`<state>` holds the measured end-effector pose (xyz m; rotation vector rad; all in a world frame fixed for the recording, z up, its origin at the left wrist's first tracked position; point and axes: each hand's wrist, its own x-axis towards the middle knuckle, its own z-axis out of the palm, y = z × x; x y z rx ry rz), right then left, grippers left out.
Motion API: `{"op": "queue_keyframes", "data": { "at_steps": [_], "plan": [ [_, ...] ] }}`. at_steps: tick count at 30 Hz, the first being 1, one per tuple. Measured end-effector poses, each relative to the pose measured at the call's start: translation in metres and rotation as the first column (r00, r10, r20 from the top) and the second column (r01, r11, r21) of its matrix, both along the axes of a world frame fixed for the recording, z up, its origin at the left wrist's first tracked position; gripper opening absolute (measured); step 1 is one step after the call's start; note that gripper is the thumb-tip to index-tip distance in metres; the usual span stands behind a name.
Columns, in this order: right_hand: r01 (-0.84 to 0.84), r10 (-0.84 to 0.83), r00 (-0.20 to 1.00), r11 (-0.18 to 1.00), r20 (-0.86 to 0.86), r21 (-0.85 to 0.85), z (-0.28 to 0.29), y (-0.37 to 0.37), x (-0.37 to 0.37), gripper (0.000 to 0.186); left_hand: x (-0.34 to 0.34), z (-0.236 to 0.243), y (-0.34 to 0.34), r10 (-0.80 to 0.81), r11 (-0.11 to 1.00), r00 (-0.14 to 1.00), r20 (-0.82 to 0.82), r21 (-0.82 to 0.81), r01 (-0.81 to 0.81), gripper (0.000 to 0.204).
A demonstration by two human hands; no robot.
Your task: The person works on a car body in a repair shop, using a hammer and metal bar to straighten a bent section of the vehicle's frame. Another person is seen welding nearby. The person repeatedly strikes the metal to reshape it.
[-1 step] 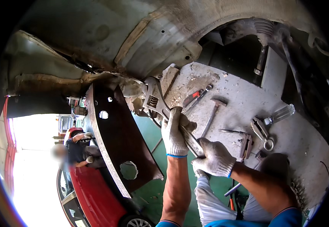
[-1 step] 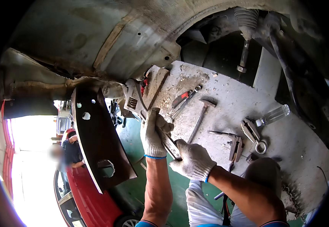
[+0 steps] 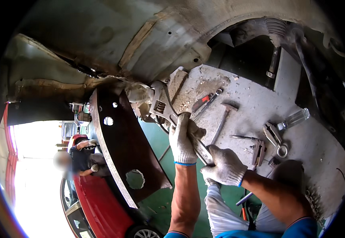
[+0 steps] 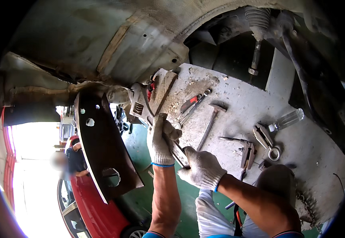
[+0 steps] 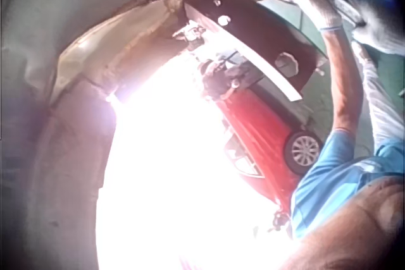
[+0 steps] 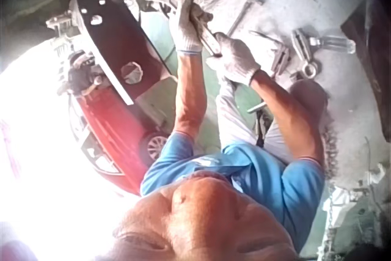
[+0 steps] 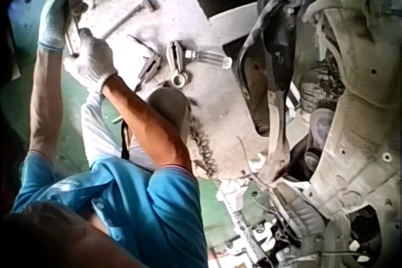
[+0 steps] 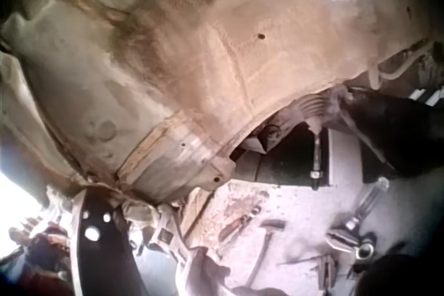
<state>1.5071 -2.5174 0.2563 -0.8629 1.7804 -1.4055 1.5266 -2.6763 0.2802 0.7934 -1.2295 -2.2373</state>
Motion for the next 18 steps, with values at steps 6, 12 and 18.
{"op": "queue_keyframes", "data": {
  "at_steps": [6,12,18],
  "plan": [
    [0.052,-0.044,0.980,0.998,-0.194,0.038,0.002,0.000,0.010,0.039,0.002,-0.008,-0.005,-0.027,1.000,0.997,-0.069,0.012,0.028,0.021],
    [-0.109,0.109,0.987,0.994,0.120,-0.009,-0.014,-0.031,-0.045,0.053,0.021,-0.015,-0.026,0.053,0.990,0.993,0.103,-0.134,-0.039,0.016],
    [0.138,-0.034,0.958,0.926,0.284,-0.352,-0.015,-0.129,-0.113,0.030,0.024,-0.006,-0.027,-0.044,0.980,0.985,0.165,-0.183,0.074,0.017]
  ]
}}
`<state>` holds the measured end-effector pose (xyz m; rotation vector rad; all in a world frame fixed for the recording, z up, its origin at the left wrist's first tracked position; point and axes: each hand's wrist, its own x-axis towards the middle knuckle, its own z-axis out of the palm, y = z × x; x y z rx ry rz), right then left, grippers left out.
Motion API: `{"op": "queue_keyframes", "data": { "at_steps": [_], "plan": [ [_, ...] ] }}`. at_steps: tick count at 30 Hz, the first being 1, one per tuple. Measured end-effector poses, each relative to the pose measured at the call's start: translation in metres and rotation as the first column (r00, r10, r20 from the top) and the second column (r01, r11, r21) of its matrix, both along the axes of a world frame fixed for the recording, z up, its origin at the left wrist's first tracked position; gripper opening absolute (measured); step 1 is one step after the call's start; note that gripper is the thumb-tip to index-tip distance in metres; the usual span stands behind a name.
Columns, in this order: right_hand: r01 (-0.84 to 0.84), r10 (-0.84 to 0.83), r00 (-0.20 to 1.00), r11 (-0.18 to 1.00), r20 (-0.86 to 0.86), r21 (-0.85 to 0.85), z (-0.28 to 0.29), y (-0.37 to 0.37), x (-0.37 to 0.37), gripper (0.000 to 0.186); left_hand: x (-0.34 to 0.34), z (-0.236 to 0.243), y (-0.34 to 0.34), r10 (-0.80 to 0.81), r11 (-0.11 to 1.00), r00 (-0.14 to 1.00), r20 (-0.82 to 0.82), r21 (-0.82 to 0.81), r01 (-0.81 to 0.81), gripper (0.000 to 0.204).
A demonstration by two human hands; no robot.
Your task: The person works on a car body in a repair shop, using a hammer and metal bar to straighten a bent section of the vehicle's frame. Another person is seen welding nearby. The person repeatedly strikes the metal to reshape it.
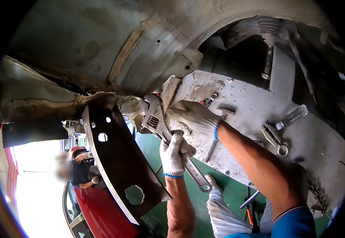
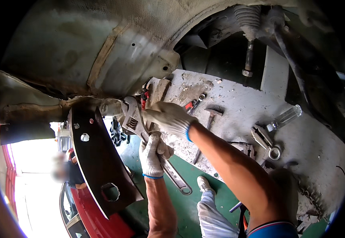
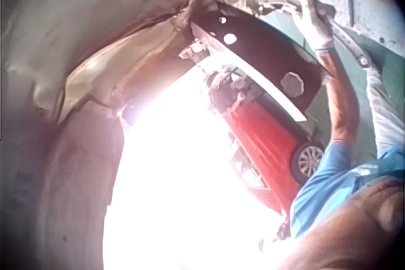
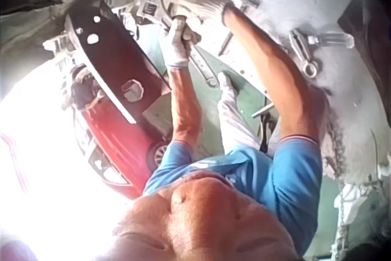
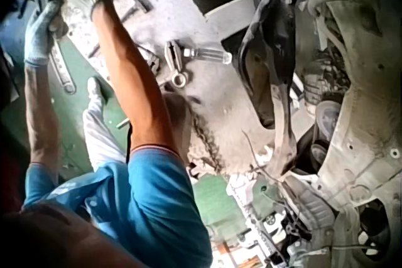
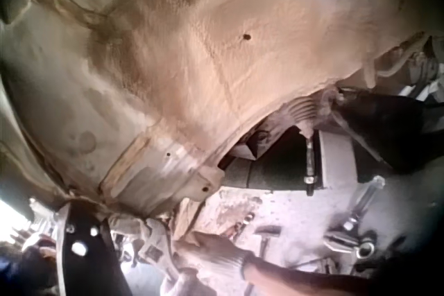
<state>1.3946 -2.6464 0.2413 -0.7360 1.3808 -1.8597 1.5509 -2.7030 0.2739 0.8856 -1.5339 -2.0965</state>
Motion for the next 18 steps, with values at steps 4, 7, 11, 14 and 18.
{"op": "queue_keyframes", "data": {
  "at_steps": [4,7,11,14,18],
  "plan": [
    [-0.128,0.161,0.868,0.987,0.470,-0.100,0.031,-0.037,0.016,0.033,0.005,0.002,-0.014,-0.024,0.994,0.997,-0.074,0.107,0.032,0.014],
    [-0.064,0.116,0.866,0.990,0.486,-0.123,0.027,-0.044,0.022,0.041,-0.002,0.000,-0.009,-0.021,0.993,0.994,-0.111,0.111,0.033,0.013],
    [-0.155,0.205,0.905,0.975,0.374,-0.161,0.036,-0.044,0.017,0.039,-0.003,0.013,-0.003,0.020,0.966,0.987,-0.159,0.259,0.022,0.018],
    [-0.075,0.063,0.928,0.997,-0.368,-0.019,0.016,-0.060,-0.011,0.034,-0.024,0.025,0.012,-0.001,0.943,0.986,-0.166,0.328,0.057,0.019],
    [-0.004,0.168,0.534,0.980,-0.828,0.197,0.041,-0.051,-0.009,0.024,-0.013,0.027,0.003,0.036,0.935,0.986,-0.164,0.353,0.025,0.021]
  ]
}}
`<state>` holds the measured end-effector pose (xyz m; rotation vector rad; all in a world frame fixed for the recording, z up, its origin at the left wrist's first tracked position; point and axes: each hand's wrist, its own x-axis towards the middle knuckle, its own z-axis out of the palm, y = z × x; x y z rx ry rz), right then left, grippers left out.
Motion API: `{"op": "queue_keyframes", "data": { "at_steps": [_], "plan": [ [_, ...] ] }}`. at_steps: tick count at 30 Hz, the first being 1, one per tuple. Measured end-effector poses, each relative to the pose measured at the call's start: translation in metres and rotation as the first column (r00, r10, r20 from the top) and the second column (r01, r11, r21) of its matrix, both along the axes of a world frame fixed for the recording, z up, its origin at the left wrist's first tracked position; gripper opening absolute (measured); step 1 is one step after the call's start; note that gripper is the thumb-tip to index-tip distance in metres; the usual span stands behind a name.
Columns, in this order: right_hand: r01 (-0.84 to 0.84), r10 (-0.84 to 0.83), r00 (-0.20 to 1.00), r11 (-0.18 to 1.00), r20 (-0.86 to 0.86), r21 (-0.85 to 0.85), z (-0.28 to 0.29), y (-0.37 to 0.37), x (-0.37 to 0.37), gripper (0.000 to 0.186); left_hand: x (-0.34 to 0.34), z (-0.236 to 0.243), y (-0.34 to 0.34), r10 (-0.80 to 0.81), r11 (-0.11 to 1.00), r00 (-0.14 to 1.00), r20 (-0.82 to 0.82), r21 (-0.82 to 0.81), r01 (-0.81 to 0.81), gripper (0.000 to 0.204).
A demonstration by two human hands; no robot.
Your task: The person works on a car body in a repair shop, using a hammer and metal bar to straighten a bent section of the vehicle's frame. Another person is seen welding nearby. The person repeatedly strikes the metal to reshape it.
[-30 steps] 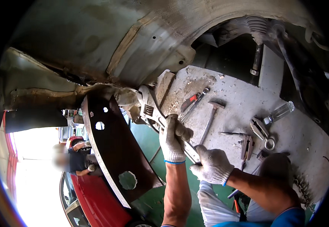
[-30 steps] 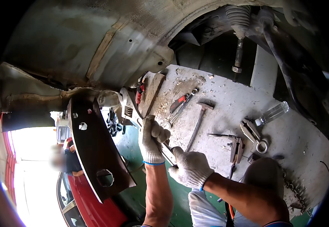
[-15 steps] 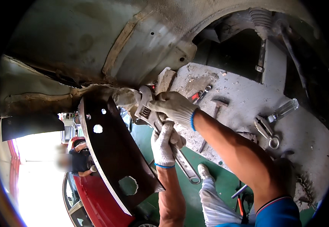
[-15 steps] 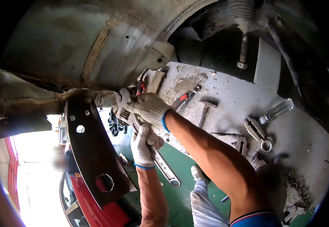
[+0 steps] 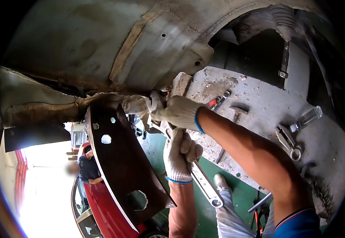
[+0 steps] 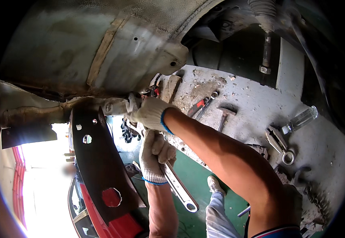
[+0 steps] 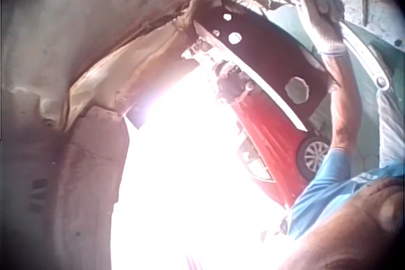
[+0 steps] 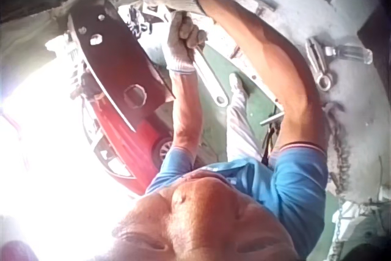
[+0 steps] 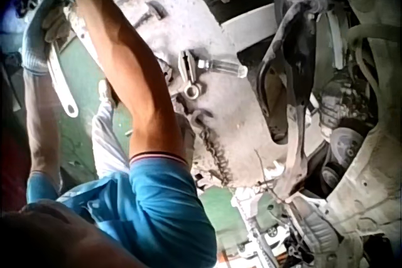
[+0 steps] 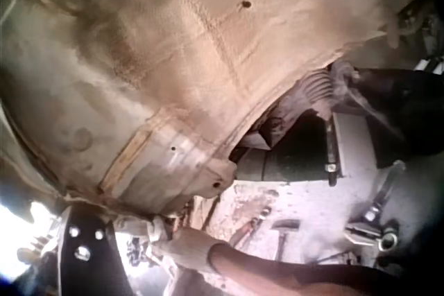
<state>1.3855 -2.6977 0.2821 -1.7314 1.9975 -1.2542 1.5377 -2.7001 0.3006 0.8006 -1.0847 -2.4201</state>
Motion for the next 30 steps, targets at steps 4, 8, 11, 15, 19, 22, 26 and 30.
{"op": "queue_keyframes", "data": {
  "at_steps": [4,8,11,15,19,22,26,30],
  "plan": [
    [-0.008,-0.017,0.979,0.993,-0.206,-0.116,-0.014,-0.014,0.013,0.018,0.004,0.009,0.000,-0.007,0.995,0.998,-0.055,0.096,0.012,0.020],
    [0.023,-0.060,0.904,0.996,-0.424,-0.092,-0.027,-0.033,0.033,0.013,0.057,-0.005,0.040,0.029,0.981,0.997,-0.069,0.195,-0.015,0.045],
    [0.102,-0.152,0.921,0.983,-0.358,-0.153,-0.016,-0.015,0.021,0.015,0.066,-0.016,0.077,-0.094,0.948,0.912,-0.399,0.244,0.204,0.042],
    [0.103,-0.121,0.972,0.990,-0.202,-0.096,-0.003,0.002,0.004,0.025,0.036,0.016,0.092,-0.016,0.873,0.834,-0.551,0.400,0.281,0.039],
    [-0.054,-0.049,0.833,0.984,0.551,0.168,0.018,-0.004,0.022,0.033,0.057,0.006,0.082,0.093,0.929,0.902,-0.422,0.363,0.074,0.041],
    [-0.036,0.121,0.672,0.991,0.730,-0.131,0.005,-0.003,0.040,0.027,0.066,0.011,0.066,0.012,0.893,0.869,-0.494,0.396,0.213,0.045],
    [-0.244,0.232,0.184,0.952,0.955,-0.185,0.008,-0.001,0.046,0.023,0.056,0.012,0.080,0.042,0.951,0.922,-0.384,0.299,0.081,0.039],
    [-0.261,0.284,0.249,0.940,0.926,-0.218,0.017,0.025,0.018,0.017,0.027,-0.006,0.103,0.049,0.971,0.950,-0.309,0.239,0.028,0.034]
  ]
}}
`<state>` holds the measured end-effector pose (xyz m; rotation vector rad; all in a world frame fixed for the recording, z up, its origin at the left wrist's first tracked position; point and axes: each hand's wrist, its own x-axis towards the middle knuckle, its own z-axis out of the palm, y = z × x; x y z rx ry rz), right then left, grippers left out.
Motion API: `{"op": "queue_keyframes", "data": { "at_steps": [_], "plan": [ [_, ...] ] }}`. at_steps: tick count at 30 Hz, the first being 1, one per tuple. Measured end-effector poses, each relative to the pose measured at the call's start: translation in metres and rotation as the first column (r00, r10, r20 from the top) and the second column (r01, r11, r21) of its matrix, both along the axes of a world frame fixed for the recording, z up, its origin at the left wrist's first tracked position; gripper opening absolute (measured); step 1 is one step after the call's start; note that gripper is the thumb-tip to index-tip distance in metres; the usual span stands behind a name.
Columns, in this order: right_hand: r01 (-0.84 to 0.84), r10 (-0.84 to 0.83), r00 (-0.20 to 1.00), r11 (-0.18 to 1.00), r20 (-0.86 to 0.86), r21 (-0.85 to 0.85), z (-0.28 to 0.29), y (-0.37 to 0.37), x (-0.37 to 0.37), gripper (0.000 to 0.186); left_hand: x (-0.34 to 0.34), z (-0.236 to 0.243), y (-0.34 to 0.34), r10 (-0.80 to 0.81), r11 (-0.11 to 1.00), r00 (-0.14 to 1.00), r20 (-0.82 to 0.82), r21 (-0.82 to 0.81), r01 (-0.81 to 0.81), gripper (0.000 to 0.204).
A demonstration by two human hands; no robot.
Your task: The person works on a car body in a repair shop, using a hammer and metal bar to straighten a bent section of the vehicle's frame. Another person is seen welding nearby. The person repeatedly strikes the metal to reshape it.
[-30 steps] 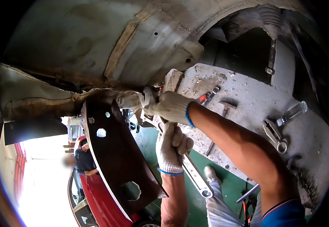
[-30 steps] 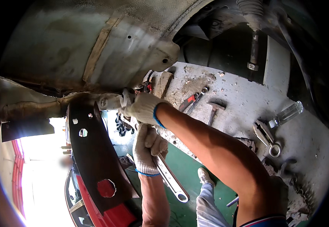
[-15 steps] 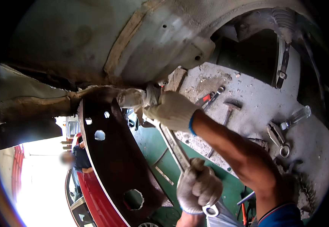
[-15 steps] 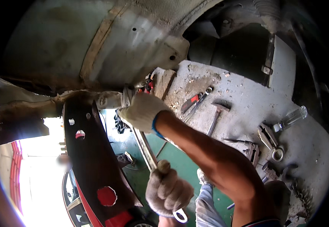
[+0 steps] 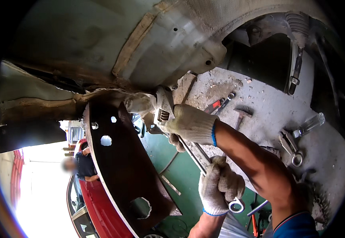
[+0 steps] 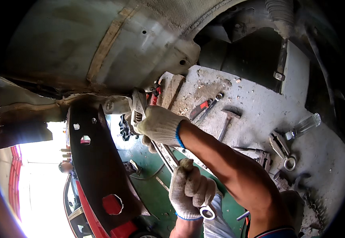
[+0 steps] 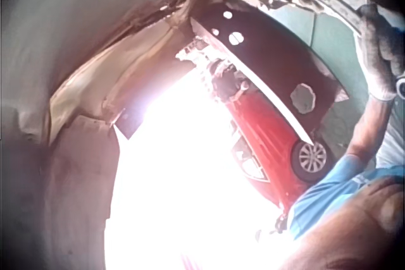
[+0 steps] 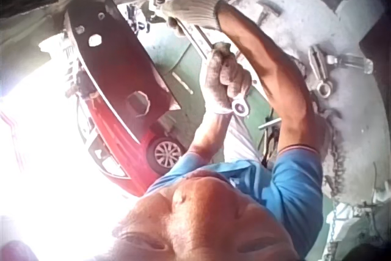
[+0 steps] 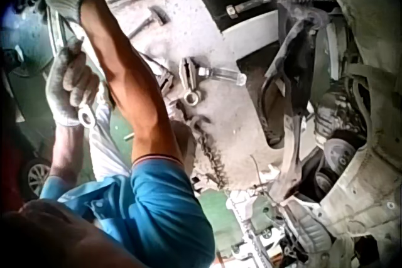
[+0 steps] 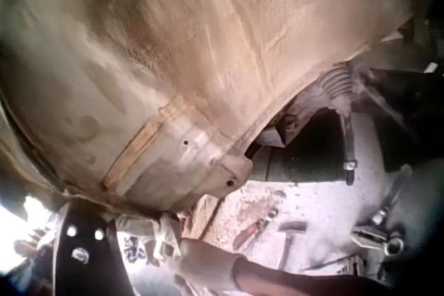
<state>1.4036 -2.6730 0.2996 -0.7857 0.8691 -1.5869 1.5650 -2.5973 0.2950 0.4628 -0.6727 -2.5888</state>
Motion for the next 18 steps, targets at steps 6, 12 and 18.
{"op": "queue_keyframes", "data": {
  "at_steps": [6,12,18],
  "plan": [
    [0.025,-0.042,0.972,0.997,-0.231,-0.077,-0.043,-0.036,0.017,0.019,0.005,0.006,-0.003,0.029,0.999,0.999,0.029,0.015,-0.030,0.036],
    [-0.099,0.110,0.966,0.993,-0.233,0.057,0.004,0.006,-0.038,0.033,-0.055,0.014,0.030,0.145,0.983,0.927,0.346,-0.154,-0.096,0.030],
    [0.032,-0.085,0.853,0.993,-0.515,-0.112,-0.022,-0.018,-0.006,0.029,0.003,0.005,-0.009,-0.056,0.998,0.998,-0.011,-0.040,0.056,0.040]
  ]
}}
